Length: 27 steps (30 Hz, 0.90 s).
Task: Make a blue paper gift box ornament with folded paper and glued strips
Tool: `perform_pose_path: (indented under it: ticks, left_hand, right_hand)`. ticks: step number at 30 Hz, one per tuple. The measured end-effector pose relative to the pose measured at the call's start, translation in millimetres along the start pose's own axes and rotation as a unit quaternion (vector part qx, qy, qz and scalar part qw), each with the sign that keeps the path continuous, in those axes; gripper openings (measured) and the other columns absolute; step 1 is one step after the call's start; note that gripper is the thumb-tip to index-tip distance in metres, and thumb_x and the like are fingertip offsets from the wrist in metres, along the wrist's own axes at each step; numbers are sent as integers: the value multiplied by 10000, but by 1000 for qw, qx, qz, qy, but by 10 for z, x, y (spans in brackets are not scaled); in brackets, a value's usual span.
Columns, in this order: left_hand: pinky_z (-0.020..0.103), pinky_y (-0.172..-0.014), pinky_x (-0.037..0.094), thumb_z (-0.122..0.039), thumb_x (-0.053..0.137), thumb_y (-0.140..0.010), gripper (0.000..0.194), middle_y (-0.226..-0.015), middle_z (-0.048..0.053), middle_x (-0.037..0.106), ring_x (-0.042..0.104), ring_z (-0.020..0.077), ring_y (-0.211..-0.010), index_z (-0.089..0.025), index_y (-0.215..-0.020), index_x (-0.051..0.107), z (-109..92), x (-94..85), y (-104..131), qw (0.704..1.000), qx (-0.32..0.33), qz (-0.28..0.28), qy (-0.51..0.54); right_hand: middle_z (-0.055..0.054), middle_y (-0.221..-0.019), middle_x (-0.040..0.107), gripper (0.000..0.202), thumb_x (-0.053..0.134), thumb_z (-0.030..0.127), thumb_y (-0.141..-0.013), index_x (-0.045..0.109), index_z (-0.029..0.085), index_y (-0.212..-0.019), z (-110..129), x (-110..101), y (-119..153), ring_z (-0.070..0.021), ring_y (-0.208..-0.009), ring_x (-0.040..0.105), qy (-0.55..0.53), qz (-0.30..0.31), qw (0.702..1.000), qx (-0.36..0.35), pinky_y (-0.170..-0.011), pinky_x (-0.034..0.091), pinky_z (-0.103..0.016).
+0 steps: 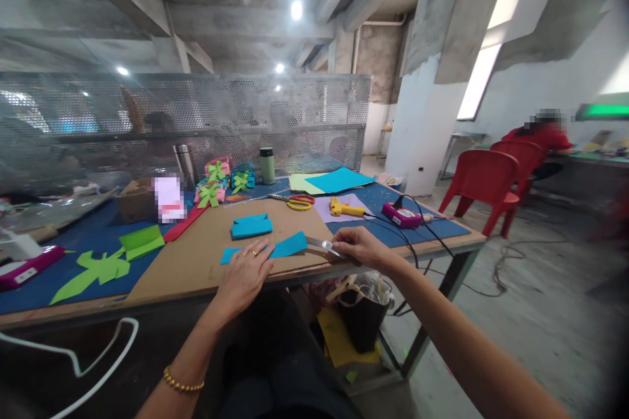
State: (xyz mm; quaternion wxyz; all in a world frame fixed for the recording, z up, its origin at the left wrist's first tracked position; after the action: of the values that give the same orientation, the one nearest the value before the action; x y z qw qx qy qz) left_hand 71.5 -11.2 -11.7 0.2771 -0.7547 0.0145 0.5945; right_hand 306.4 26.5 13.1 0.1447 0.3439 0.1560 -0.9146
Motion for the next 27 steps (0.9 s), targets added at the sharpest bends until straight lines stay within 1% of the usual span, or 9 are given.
perform_pose_path:
  ticks: [2,4,8,13,16,19,23,26,27]
  left_hand:
    - [465,-1126,368,-385,319,-1037,464,-1499,88,513,445,249,-1388,-224,-1402,556,6,0,1,1000,-3,-1,1]
    - [465,-1122,370,-392,310,-1039,461,-1504,76,509,441,243,-1390,-260,-1410,549,7,-1,3,1000,-2,-1,4]
    - [477,-1127,360,-416,296,-1040,458,-1507,59,505,435,246,-1394,-327,-1419,538,0,1,8,1000,7,5,10]
    - [502,-1113,362,-457,344,-1024,443,-1497,69,509,440,287,-1385,-355,-1390,571,-5,-3,7,1000,2,8,2]
    - [511,-1095,376,-456,375,-1015,423,-1505,69,491,445,308,-1371,-376,-1374,585,-22,-24,3,1000,5,-4,0]
    - [509,-1092,376,-450,387,-1012,415,-1501,77,473,427,315,-1370,-364,-1352,608,-53,-56,2,999,23,-23,7]
    - [489,-1039,400,-445,420,-1000,406,-1395,115,533,496,307,-1259,-318,-1317,640,-130,-137,-3,999,36,-34,-18]
    - [520,-1008,374,-459,463,-980,364,-1235,125,616,511,324,-1178,-272,-1172,710,-290,-211,-51,996,63,-32,-56]
    - [508,-990,380,-460,470,-976,358,-1185,126,630,517,320,-1146,-253,-1124,722,-351,-215,-84,995,77,-25,-59]
  right_hand:
    - [-2,-678,569,300,582,404,-820,695,128,-846,70,14,9,-128,-635,484,23,3,999,-23,-577,349,-224]
    - [-3,-688,578,249,582,355,-827,715,147,-858,141,24,30,-132,-654,497,77,5,996,-38,-592,339,-225]
    - [-6,-705,610,176,576,265,-832,726,174,-841,184,-14,65,-130,-659,512,179,-3,984,-18,-598,309,-229]
    - [-11,-718,620,184,543,217,-841,719,163,-842,192,-3,68,-131,-662,507,194,24,981,-20,-613,314,-233]
    - [-12,-719,625,191,534,216,-848,719,165,-841,205,-10,41,-135,-667,516,193,23,981,-25,-611,314,-235]
    - [-22,-745,650,219,514,230,-876,723,165,-867,229,17,-7,-147,-691,547,183,24,982,-31,-616,327,-236]
    - [-53,-859,702,239,502,217,-910,733,159,-925,276,99,-50,-166,-776,595,195,40,979,-37,-669,361,-242]
    - [-60,-924,700,192,586,252,-896,737,171,-983,360,170,-6,-176,-822,602,225,61,971,-52,-686,372,-242]
    - [-62,-945,692,191,601,253,-894,740,180,-1003,391,186,23,-177,-835,602,243,64,966,-56,-689,372,-241]
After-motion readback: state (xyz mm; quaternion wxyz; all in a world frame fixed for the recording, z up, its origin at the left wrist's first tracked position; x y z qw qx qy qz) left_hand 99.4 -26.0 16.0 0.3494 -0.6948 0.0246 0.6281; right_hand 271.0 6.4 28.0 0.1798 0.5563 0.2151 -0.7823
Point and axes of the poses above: each hand's wrist, its own y-axis away from the middle knuckle, its own x-axis out of the palm, z = x × y, the point moved 10 cm from there along -y, towards the middle knuckle
